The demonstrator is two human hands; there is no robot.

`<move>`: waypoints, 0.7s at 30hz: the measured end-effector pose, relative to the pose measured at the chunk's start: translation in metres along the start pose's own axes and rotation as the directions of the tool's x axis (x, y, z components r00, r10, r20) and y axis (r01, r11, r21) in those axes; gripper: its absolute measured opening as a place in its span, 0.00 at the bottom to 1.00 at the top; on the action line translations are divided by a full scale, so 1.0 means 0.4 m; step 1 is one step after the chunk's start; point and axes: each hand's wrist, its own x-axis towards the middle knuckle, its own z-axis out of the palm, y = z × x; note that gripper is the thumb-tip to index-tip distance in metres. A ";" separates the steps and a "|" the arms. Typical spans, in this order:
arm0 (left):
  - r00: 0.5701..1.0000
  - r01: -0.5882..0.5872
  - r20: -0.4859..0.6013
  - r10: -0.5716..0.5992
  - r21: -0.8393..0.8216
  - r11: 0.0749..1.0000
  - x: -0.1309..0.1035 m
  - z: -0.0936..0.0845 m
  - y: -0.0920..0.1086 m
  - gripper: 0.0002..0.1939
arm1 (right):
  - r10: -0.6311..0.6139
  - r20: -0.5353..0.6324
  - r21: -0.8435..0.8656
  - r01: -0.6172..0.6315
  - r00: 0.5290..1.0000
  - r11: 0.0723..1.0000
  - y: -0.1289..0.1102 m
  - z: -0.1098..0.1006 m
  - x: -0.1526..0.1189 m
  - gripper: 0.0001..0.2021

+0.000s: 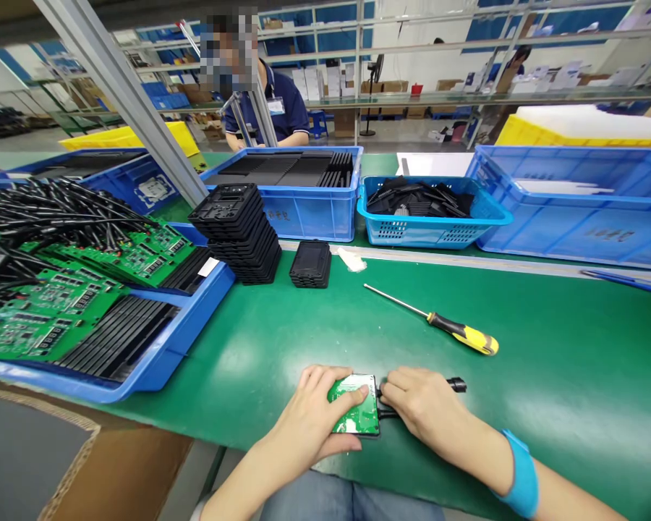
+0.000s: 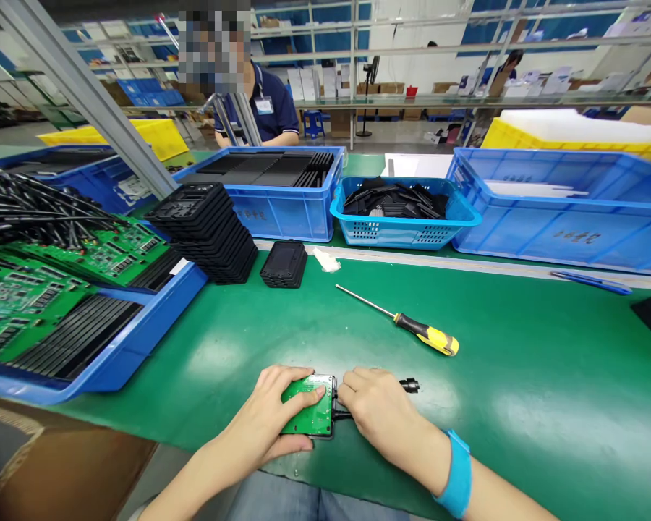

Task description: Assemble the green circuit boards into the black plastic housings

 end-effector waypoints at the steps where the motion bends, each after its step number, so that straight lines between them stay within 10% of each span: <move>1: 1.000 0.002 0.001 -0.002 -0.001 1.000 0.000 0.000 0.000 0.33 | -0.001 0.018 0.009 0.001 1.000 1.000 0.004 -0.005 -0.001 0.17; 13: 1.000 0.004 -0.031 -0.004 -0.004 1.000 -0.004 0.014 -0.006 0.33 | 0.089 -0.172 0.079 -0.076 0.981 0.994 -0.060 -0.001 -0.055 0.12; 21: 1.000 0.000 -0.015 0.001 0.026 1.000 0.003 0.005 0.001 0.32 | -0.061 -0.252 0.056 0.078 0.966 0.995 -0.043 -0.001 -0.039 0.12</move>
